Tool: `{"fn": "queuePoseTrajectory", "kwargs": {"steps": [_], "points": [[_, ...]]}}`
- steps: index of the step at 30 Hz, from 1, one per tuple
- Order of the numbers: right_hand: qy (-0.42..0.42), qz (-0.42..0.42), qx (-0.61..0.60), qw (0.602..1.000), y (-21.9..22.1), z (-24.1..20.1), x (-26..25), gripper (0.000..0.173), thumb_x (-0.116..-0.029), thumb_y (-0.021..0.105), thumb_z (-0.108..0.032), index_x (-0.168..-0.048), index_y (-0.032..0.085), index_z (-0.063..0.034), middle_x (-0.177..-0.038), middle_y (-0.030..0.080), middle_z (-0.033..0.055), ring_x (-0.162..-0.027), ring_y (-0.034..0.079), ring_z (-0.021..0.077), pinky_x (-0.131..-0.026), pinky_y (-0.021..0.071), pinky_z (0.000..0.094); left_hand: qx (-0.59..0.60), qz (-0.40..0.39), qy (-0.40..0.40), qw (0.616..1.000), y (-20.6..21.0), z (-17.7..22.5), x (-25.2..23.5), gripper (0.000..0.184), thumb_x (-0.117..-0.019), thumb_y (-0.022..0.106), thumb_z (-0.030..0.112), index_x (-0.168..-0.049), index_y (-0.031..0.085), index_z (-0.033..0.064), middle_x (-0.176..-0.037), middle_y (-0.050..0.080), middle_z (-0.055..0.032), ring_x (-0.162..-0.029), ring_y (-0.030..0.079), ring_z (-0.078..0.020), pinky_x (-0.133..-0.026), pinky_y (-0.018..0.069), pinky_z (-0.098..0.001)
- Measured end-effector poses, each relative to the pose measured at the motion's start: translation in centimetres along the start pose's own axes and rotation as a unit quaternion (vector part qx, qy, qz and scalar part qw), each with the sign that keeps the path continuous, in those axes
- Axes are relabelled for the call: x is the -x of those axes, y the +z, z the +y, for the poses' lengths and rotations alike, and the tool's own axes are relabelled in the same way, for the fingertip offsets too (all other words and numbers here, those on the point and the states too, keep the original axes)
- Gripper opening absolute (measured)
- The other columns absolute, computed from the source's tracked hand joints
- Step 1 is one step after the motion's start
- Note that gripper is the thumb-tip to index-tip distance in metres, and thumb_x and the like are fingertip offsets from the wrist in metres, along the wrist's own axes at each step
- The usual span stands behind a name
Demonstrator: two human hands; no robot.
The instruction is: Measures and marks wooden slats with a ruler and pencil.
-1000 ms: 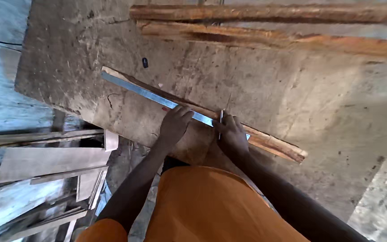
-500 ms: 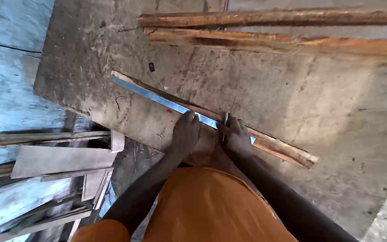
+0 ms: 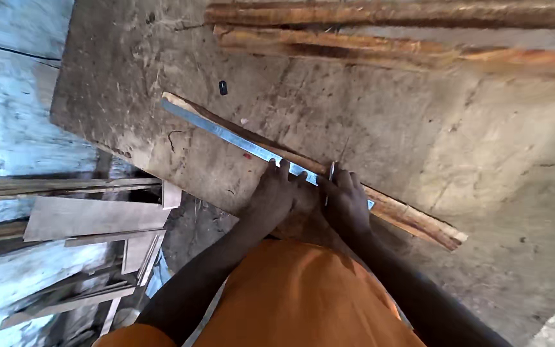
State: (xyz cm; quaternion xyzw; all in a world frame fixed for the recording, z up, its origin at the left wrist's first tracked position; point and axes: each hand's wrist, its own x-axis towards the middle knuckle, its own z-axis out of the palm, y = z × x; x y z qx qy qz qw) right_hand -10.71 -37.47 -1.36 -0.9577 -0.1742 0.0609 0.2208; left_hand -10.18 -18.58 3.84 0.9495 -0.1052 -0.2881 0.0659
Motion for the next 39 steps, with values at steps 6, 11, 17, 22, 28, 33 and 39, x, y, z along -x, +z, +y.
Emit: {"fn": "queuePoseTrajectory", "kwargs": {"steps": [6, 11, 17, 22, 28, 33, 39], "points": [[-0.004, -0.004, 0.002, 1.0, 0.2, 0.1, 0.1, 0.025, -0.0945, 0.063, -0.01, -0.117, 0.072, -0.0097, -0.119, 0.062, 0.0233, -0.112, 0.06, 0.0433, -0.086, 0.0548, 0.0561, -0.011, -0.025, -0.012, 1.0, -1.1, 0.8, 0.1, 0.085, -0.0785, 0.084, 0.023, -0.154, 0.047, 0.0364, -0.158, 0.037, -0.0217, -0.144, 0.035, -0.0493, -0.103, 0.0524, -0.0547], [-0.013, 0.018, -0.003, 1.0, 0.4, 0.3, 0.1, 0.022, -0.0955, 0.061, -0.013, -0.114, 0.073, -0.0102, -0.111, 0.064, 0.0217, -0.108, 0.062, 0.0426, -0.082, 0.055, 0.0559, 0.01, -0.059, -0.034, 0.998, -1.5, 0.8, -0.2, 0.087, -0.0795, 0.085, 0.03, -0.155, 0.043, 0.0385, -0.155, 0.039, -0.0257, -0.147, 0.031, -0.0499, -0.102, 0.0529, -0.0556], [0.011, -0.032, -0.044, 0.998, -2.0, -0.3, -0.9, 0.024, -0.0968, 0.06, -0.009, -0.117, 0.072, -0.0079, -0.118, 0.066, 0.0207, -0.113, 0.063, 0.0407, -0.089, 0.056, 0.0567, -0.005, -0.091, -0.021, 0.996, -2.3, 1.1, -0.1, 0.076, -0.0882, 0.078, 0.039, -0.155, 0.045, 0.0249, -0.135, 0.062, -0.0244, -0.134, 0.05, -0.049, -0.112, 0.0407, -0.061], [0.032, -0.044, -0.297, 0.953, -2.5, -1.3, -5.5, 0.035, -0.1067, 0.052, -0.026, -0.133, 0.067, -0.0083, -0.112, 0.074, 0.0105, -0.096, 0.073, 0.0194, -0.086, 0.0598, 0.0449, 0.009, -0.063, 0.02, 0.998, -2.2, 1.0, 0.3, 0.078, -0.0895, 0.077, 0.043, -0.155, 0.045, 0.0138, -0.143, 0.057, -0.0214, -0.138, 0.047, -0.0447, -0.122, 0.0213, -0.0646], [-0.01, -0.016, -0.445, 0.895, 1.1, -4.3, -12.2, 0.021, -0.1017, 0.061, -0.019, -0.107, 0.075, -0.0057, -0.095, 0.075, 0.001, -0.076, 0.067, 0.0013, -0.072, 0.0587, 0.0231, 0.045, -0.039, 0.021, 0.998, -2.1, 0.7, 0.9, 0.064, -0.0886, 0.078, 0.04, -0.14, 0.06, 0.0075, -0.125, 0.067, -0.0209, -0.128, 0.055, -0.0445, -0.122, 0.0226, -0.0637], [0.02, -0.058, -0.405, 0.912, 1.9, -5.9, -14.4, 0.015, -0.0938, 0.068, -0.019, -0.104, 0.072, -0.0095, -0.088, 0.073, 0.0006, -0.072, 0.067, 0.0066, -0.067, 0.0584, 0.0302, 0.068, -0.099, -0.017, 0.993, -3.2, 1.2, 0.6, 0.048, -0.091, 0.077, 0.033, -0.13, 0.066, 0.007, -0.121, 0.069, -0.0205, -0.134, 0.048, -0.0486, -0.123, 0.0179, -0.0642], [0.041, -0.09, -0.367, 0.925, 1.7, -6.4, -14.9, 0.009, -0.0899, 0.07, -0.021, -0.093, 0.072, -0.0128, -0.081, 0.071, -0.002, -0.066, 0.064, 0.0056, -0.062, 0.0555, 0.0306, 0.048, -0.064, -0.024, 0.997, -1.3, 1.1, 0.1, 0.052, -0.09, 0.075, 0.044, -0.13, 0.067, 0.0112, -0.116, 0.071, -0.0185, -0.127, 0.055, -0.0463, -0.122, 0.0207, -0.0638]]}}
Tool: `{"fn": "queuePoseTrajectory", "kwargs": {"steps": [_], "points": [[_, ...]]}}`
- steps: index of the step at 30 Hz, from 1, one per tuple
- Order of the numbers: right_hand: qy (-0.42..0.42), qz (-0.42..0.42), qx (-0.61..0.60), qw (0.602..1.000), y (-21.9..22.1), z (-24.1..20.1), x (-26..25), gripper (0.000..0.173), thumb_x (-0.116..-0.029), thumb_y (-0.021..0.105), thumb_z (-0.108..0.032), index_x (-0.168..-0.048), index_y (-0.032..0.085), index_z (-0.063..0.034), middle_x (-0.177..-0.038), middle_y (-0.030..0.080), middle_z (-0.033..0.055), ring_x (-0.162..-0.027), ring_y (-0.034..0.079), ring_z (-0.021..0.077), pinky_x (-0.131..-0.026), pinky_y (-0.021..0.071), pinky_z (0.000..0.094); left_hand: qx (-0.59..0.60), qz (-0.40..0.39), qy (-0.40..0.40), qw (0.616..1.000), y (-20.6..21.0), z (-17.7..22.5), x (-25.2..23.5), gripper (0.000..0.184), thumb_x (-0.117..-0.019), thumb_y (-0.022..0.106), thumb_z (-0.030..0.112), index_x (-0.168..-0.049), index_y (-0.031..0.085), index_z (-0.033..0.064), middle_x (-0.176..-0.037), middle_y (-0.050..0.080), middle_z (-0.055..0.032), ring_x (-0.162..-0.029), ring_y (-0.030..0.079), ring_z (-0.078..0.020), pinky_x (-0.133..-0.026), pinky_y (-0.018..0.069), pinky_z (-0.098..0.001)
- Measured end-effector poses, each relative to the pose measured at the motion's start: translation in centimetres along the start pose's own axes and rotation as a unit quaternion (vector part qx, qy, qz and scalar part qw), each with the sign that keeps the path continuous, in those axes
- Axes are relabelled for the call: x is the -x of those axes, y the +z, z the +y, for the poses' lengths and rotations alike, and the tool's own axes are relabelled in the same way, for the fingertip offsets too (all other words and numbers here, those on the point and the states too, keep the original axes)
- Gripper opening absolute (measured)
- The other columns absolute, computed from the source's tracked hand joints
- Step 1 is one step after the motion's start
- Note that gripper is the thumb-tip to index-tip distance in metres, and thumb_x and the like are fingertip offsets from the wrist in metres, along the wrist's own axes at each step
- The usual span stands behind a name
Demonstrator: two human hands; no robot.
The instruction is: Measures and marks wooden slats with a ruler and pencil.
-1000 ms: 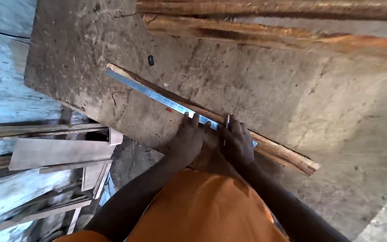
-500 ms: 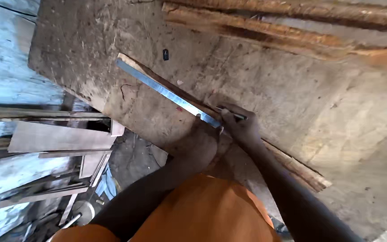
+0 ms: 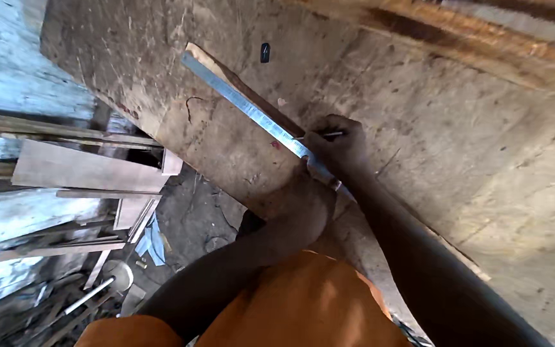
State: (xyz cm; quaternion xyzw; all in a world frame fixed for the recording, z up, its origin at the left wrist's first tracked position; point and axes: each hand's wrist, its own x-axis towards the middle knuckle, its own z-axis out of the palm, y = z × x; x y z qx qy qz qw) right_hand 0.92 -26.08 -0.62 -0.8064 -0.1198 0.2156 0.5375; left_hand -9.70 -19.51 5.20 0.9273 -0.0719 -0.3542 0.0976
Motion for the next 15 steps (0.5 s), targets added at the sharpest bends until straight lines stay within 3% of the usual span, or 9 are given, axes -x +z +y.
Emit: {"fn": "queuePoseTrajectory", "kwargs": {"steps": [2, 4, 7, 11, 15], "points": [[-0.003, 0.003, -0.007, 1.0, 0.04, -0.07, 0.06, 0.009, -0.09, 0.07, -0.02, -0.093, 0.072, -0.0119, -0.081, 0.071, -0.0012, -0.066, 0.064, 0.0059, -0.062, 0.0554, 0.0301, 0.024, -0.064, -0.014, 0.998, -1.97, 0.51, 0.36, 0.053, -0.0915, 0.076, 0.037, -0.135, 0.064, 0.0081, -0.122, 0.069, -0.0205, -0.134, 0.049, -0.0474, -0.123, 0.0187, -0.063], [-0.01, 0.012, -0.033, 0.999, -0.05, 0.12, 0.27, 0.008, -0.0914, 0.069, -0.017, -0.095, 0.072, -0.0105, -0.081, 0.071, -0.0011, -0.065, 0.064, 0.0044, -0.061, 0.0558, 0.0262, 0.024, -0.049, -0.006, 0.998, -1.77, 0.52, 0.47, 0.053, -0.0901, 0.078, 0.037, -0.132, 0.065, 0.0069, -0.123, 0.069, -0.0208, -0.135, 0.048, -0.0483, -0.123, 0.0174, -0.0638], [0.012, 0.012, -0.026, 1.0, -0.13, 0.04, 0.37, 0.011, -0.0929, 0.069, -0.018, -0.099, 0.072, -0.0093, -0.084, 0.071, 0.0007, -0.066, 0.065, 0.0058, -0.063, 0.0569, 0.0278, 0.011, -0.06, -0.017, 0.998, -1.77, 0.67, 0.26, 0.06, -0.0906, 0.076, 0.041, -0.139, 0.06, 0.0088, -0.129, 0.066, -0.0216, -0.138, 0.045, -0.0487, -0.124, 0.0155, -0.063], [0.027, 0.011, -0.015, 0.999, -0.13, 0.06, 0.14, 0.011, -0.0917, 0.07, -0.022, -0.096, 0.072, -0.0116, -0.083, 0.071, 0.0002, -0.068, 0.066, 0.0081, -0.064, 0.0569, 0.033, 0.016, -0.072, -0.022, 0.997, -2.03, 0.83, 0.07, 0.067, -0.0887, 0.079, 0.041, -0.144, 0.056, 0.0102, -0.126, 0.067, -0.0231, -0.136, 0.046, -0.0503, -0.122, 0.0214, -0.0636], [0.001, 0.0, -0.012, 1.0, -0.81, 0.07, 0.15, 0.011, -0.0911, 0.072, -0.019, -0.093, 0.073, -0.0087, -0.082, 0.072, 0.0011, -0.068, 0.066, 0.0071, -0.065, 0.0581, 0.031, 0.035, -0.085, -0.026, 0.995, -1.92, 0.82, -0.26, 0.082, -0.0852, 0.082, 0.038, -0.155, 0.046, 0.0177, -0.13, 0.065, -0.0246, -0.136, 0.044, -0.0532, -0.113, 0.0337, -0.0665]]}}
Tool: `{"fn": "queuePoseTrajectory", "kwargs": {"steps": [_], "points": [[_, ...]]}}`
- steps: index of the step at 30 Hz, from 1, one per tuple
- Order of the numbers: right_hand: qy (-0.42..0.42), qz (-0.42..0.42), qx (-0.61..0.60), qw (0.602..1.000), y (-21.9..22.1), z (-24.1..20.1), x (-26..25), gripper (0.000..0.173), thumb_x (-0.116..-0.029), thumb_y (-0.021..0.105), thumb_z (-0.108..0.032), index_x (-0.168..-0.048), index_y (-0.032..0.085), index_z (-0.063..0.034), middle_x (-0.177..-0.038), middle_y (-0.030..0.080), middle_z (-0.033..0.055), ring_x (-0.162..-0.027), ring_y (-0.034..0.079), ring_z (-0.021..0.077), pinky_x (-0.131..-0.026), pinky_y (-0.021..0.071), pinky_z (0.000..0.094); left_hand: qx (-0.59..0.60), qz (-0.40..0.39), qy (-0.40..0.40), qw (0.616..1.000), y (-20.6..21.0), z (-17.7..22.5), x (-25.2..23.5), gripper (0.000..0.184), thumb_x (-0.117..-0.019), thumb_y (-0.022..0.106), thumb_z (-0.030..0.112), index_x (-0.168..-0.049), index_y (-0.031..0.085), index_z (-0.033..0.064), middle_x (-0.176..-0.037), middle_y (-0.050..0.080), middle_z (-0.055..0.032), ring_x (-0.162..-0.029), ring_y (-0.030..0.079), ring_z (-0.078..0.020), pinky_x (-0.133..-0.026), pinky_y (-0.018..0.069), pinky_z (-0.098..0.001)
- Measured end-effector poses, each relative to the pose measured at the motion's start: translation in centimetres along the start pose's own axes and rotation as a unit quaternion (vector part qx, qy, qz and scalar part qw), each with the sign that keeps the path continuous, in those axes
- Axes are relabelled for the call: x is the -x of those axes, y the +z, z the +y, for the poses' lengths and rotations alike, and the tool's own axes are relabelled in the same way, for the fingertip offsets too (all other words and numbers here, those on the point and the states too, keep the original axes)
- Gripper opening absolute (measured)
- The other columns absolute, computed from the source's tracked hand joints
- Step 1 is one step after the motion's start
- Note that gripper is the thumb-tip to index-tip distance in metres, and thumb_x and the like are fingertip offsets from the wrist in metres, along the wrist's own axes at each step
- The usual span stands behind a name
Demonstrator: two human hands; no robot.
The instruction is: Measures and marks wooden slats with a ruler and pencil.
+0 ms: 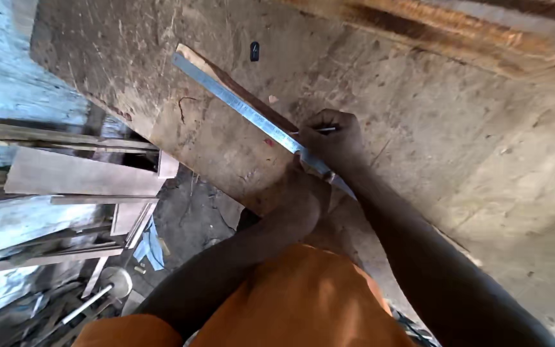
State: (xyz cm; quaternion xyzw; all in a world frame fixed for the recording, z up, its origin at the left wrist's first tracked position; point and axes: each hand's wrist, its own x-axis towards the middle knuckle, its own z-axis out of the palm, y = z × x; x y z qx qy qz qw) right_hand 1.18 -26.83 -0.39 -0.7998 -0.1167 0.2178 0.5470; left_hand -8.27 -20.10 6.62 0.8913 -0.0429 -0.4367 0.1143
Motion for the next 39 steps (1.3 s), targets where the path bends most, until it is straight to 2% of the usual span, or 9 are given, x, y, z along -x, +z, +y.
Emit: {"fn": "queuePoseTrajectory", "kwargs": {"steps": [5, 7, 12, 20, 23, 25, 30, 35, 39], "points": [[-0.008, -0.023, 0.057, 0.998, -3.3, -0.1, 2.7, 0.011, -0.0908, 0.071, -0.018, -0.09, 0.072, -0.0073, -0.082, 0.07, 0.0021, -0.07, 0.064, 0.0073, -0.067, 0.0562, 0.0312, -0.019, -0.021, 0.003, 1.0, 0.2, 0.1, -0.2, 0.094, -0.0858, 0.082, 0.038, -0.163, 0.031, 0.0208, -0.133, 0.064, -0.0251, -0.136, 0.045, -0.0525, -0.121, 0.0151, -0.0687], [0.007, -0.022, 0.087, 0.996, -5.0, 0.4, 4.5, 0.013, -0.0903, 0.072, -0.022, -0.088, 0.071, -0.009, -0.078, 0.068, 0.0019, -0.067, 0.063, 0.0098, -0.063, 0.054, 0.0352, -0.037, -0.019, 0.006, 0.999, 0.1, 0.1, -0.3, 0.095, -0.0854, 0.081, 0.041, -0.163, 0.031, 0.0203, -0.129, 0.066, -0.0249, -0.135, 0.046, -0.0527, -0.117, 0.0243, -0.0688], [0.02, 0.009, 0.129, 0.991, -8.4, 2.1, 10.0, 0.012, -0.0917, 0.072, -0.02, -0.09, 0.071, -0.0076, -0.077, 0.068, 0.0028, -0.065, 0.063, 0.0089, -0.061, 0.0555, 0.0331, -0.016, 0.053, 0.04, 0.998, 1.2, -0.2, 0.4, 0.091, -0.086, 0.082, 0.036, -0.161, 0.035, 0.0147, -0.137, 0.062, -0.0248, -0.141, 0.038, -0.0547, -0.119, 0.021, -0.0688], [0.118, 0.05, 0.162, 0.978, -12.0, 3.2, 15.7, 0.008, -0.0906, 0.074, -0.016, -0.087, 0.07, -0.0099, -0.071, 0.067, 0.0019, -0.06, 0.062, 0.0104, -0.057, 0.0532, 0.0351, -0.055, 0.05, 0.027, 0.997, 1.4, 0.1, -0.4, 0.087, -0.0881, 0.076, 0.047, -0.159, 0.038, 0.0148, -0.133, 0.062, -0.0276, -0.138, 0.042, -0.0552, -0.109, 0.0379, -0.066], [0.127, 0.057, 0.178, 0.974, -12.8, 3.4, 16.8, 0.007, -0.0905, 0.073, -0.015, -0.088, 0.07, -0.0094, -0.072, 0.067, 0.0024, -0.061, 0.062, 0.0106, -0.057, 0.0537, 0.0362, -0.056, 0.043, 0.036, 0.997, 1.3, 0.2, -0.5, 0.089, -0.0892, 0.076, 0.046, -0.16, 0.035, 0.0109, -0.146, 0.053, -0.028, -0.142, 0.036, -0.0571, -0.114, 0.0282, -0.0708], [0.127, 0.06, 0.187, 0.972, -13.1, 3.6, 17.3, 0.007, -0.0899, 0.072, -0.016, -0.088, 0.07, -0.0102, -0.072, 0.067, 0.0014, -0.061, 0.062, 0.01, -0.057, 0.0532, 0.0353, -0.076, 0.057, 0.052, 0.994, 1.6, 0.0, -0.6, 0.09, -0.0881, 0.076, 0.047, -0.158, 0.037, 0.0071, -0.141, 0.058, -0.027, -0.136, 0.044, -0.0556, -0.118, 0.0177, -0.0733], [0.176, 0.027, 0.25, 0.952, -13.6, 2.6, 17.1, 0.006, -0.0906, 0.073, -0.017, -0.088, 0.071, -0.0122, -0.074, 0.069, 0.0049, -0.064, 0.066, 0.0197, -0.059, 0.055, 0.0499, -0.084, 0.054, 0.04, 0.994, 1.6, 0.0, -0.6, 0.092, -0.0873, 0.078, 0.048, -0.159, 0.036, 0.009, -0.144, 0.055, -0.0276, -0.137, 0.04, -0.0591, -0.111, 0.0327, -0.0714], [0.157, -0.037, 0.328, 0.931, -11.9, 1.3, 13.1, 0.01, -0.0929, 0.071, -0.02, -0.091, 0.071, -0.01, -0.075, 0.069, 0.0098, -0.068, 0.068, 0.0285, -0.062, 0.0541, 0.0587, -0.079, 0.052, 0.035, 0.995, 1.7, 0.2, -0.6, 0.098, -0.0833, 0.081, 0.048, -0.159, 0.035, 0.0051, -0.139, 0.057, -0.0312, -0.138, 0.041, -0.0579, -0.119, 0.013, -0.0738], [0.093, -0.067, 0.314, 0.942, -7.3, -1.6, 7.2, 0.017, -0.0957, 0.069, -0.024, -0.091, 0.071, -0.0086, -0.077, 0.069, 0.0097, -0.071, 0.069, 0.0275, -0.065, 0.0551, 0.0562, 0.001, 0.047, 0.047, 0.998, 1.5, 0.0, 0.2, 0.089, -0.0891, 0.077, 0.04, -0.159, 0.035, 0.0042, -0.143, 0.053, -0.033, -0.137, 0.042, -0.0571, -0.119, 0.0152, -0.0725]]}}
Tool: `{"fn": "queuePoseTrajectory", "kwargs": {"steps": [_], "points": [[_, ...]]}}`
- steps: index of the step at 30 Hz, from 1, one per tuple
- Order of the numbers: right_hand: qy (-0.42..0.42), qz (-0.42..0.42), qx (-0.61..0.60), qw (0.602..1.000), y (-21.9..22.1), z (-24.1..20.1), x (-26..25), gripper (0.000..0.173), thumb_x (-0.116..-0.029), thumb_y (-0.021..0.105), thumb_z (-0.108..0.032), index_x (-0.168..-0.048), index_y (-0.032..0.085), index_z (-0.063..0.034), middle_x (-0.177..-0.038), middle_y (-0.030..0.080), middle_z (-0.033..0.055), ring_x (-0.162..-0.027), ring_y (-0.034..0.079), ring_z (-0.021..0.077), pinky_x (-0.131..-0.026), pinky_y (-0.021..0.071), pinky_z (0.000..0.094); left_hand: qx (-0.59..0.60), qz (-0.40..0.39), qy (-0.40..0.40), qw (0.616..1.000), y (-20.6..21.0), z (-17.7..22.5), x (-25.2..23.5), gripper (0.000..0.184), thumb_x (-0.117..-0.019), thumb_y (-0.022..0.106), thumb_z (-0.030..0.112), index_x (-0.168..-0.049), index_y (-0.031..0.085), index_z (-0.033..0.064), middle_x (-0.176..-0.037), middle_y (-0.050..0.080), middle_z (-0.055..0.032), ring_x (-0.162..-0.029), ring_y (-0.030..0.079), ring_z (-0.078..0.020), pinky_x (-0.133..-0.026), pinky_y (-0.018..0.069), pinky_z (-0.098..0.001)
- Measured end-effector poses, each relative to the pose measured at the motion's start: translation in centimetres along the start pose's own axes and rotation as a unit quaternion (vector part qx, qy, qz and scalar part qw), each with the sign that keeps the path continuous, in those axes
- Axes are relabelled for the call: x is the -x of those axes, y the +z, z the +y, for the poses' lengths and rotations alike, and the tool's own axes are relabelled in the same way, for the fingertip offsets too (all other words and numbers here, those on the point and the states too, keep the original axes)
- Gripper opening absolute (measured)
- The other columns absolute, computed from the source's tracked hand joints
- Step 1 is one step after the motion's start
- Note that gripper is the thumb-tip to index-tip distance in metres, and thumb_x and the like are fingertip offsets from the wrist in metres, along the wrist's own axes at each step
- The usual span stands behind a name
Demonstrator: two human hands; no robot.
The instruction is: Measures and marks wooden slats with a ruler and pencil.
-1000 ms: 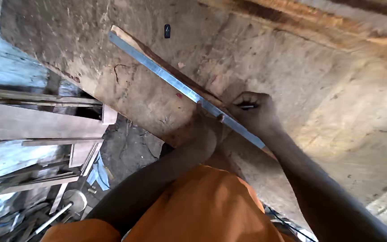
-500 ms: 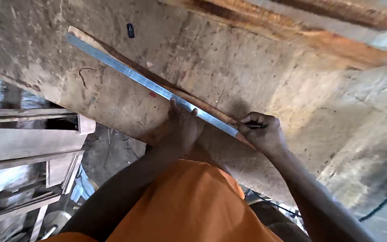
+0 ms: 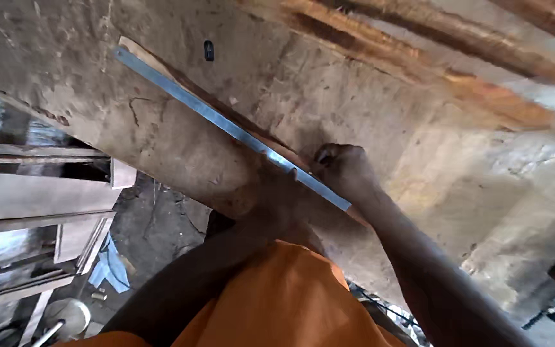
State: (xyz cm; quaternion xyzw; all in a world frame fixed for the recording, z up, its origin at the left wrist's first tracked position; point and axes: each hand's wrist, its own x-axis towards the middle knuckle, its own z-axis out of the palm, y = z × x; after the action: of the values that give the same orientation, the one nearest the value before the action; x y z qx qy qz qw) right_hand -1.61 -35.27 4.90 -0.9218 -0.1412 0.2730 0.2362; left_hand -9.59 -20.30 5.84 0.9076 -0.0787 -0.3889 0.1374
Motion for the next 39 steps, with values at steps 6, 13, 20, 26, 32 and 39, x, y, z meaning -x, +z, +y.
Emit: {"fn": "queuePoseTrajectory", "kwargs": {"steps": [6, 13, 20, 26, 32, 39], "points": [[-0.12, -0.011, -0.055, 0.991, 1.9, -8.3, -9.3, 0.02, -0.0954, 0.068, -0.025, -0.093, 0.071, -0.0052, -0.083, 0.07, 0.0096, -0.075, 0.068, 0.024, -0.072, 0.0568, 0.0499, 0.08, 0.052, 0.01, 0.995, -0.1, -0.2, 0.7, 0.055, -0.0982, 0.064, 0.021, -0.149, 0.052, 0.004, -0.14, 0.06, -0.0248, -0.137, 0.046, -0.0503, -0.123, 0.0071, -0.0698], [-0.109, 0.005, -0.163, 0.981, 1.6, -3.6, -5.9, 0.012, -0.0921, 0.072, -0.018, -0.096, 0.073, -0.0068, -0.089, 0.071, 0.0052, -0.074, 0.067, 0.0127, -0.071, 0.059, 0.0368, 0.007, 0.153, 0.025, 0.988, 4.2, -1.1, -1.4, 0.08, -0.0845, 0.077, 0.042, -0.153, 0.048, 0.012, -0.12, 0.067, -0.0278, -0.116, 0.06, -0.0513, -0.107, 0.0399, -0.0688], [0.092, 0.075, -0.154, 0.981, -0.8, 9.1, 8.8, 0.005, -0.091, 0.076, -0.014, -0.091, 0.072, -0.0103, -0.079, 0.071, 0.0045, -0.068, 0.066, 0.0159, -0.064, 0.0568, 0.0433, -0.105, 0.019, 0.026, 0.994, -0.1, 0.3, -0.5, 0.084, -0.091, 0.072, 0.047, -0.153, 0.043, -0.0001, -0.135, 0.062, -0.0278, -0.131, 0.052, -0.0508, -0.118, 0.0137, -0.0744], [0.14, 0.3, -0.307, 0.892, 1.6, 11.8, 14.7, 0.02, -0.103, 0.058, -0.019, -0.11, 0.068, -0.0035, -0.089, 0.073, 0.0056, -0.072, 0.069, 0.0123, -0.069, 0.0616, 0.0347, -0.163, 0.004, 0.039, 0.986, -0.5, 0.3, -0.7, 0.083, -0.0897, 0.074, 0.049, -0.153, 0.045, 0.0027, -0.121, 0.069, -0.0254, -0.116, 0.063, -0.0465, -0.114, 0.0265, -0.0732], [0.198, 0.286, -0.1, 0.932, 4.8, 12.2, 16.9, 0.038, -0.0991, 0.065, -0.018, -0.137, 0.063, -0.0155, -0.131, 0.066, 0.0166, -0.12, 0.063, 0.0379, -0.098, 0.051, 0.0633, -0.225, 0.049, 0.056, 0.972, -0.1, -0.6, -0.8, 0.062, -0.0994, 0.062, 0.038, -0.151, 0.048, 0.0064, -0.117, 0.069, -0.026, -0.114, 0.062, -0.0486, -0.106, 0.0399, -0.0657], [0.248, 0.235, -0.045, 0.939, 5.7, 14.1, 17.2, 0.071, -0.0835, 0.084, -0.023, -0.148, 0.053, -0.0234, -0.142, 0.059, 0.0151, -0.135, 0.048, 0.046, -0.104, 0.0361, 0.0758, -0.147, 0.174, 0.1, 0.969, -0.2, -5.4, -1.4, 0.053, -0.0995, 0.065, 0.029, -0.15, 0.053, 0.0197, -0.145, 0.056, -0.0154, -0.131, 0.055, -0.0397, -0.104, 0.0487, -0.0576]]}}
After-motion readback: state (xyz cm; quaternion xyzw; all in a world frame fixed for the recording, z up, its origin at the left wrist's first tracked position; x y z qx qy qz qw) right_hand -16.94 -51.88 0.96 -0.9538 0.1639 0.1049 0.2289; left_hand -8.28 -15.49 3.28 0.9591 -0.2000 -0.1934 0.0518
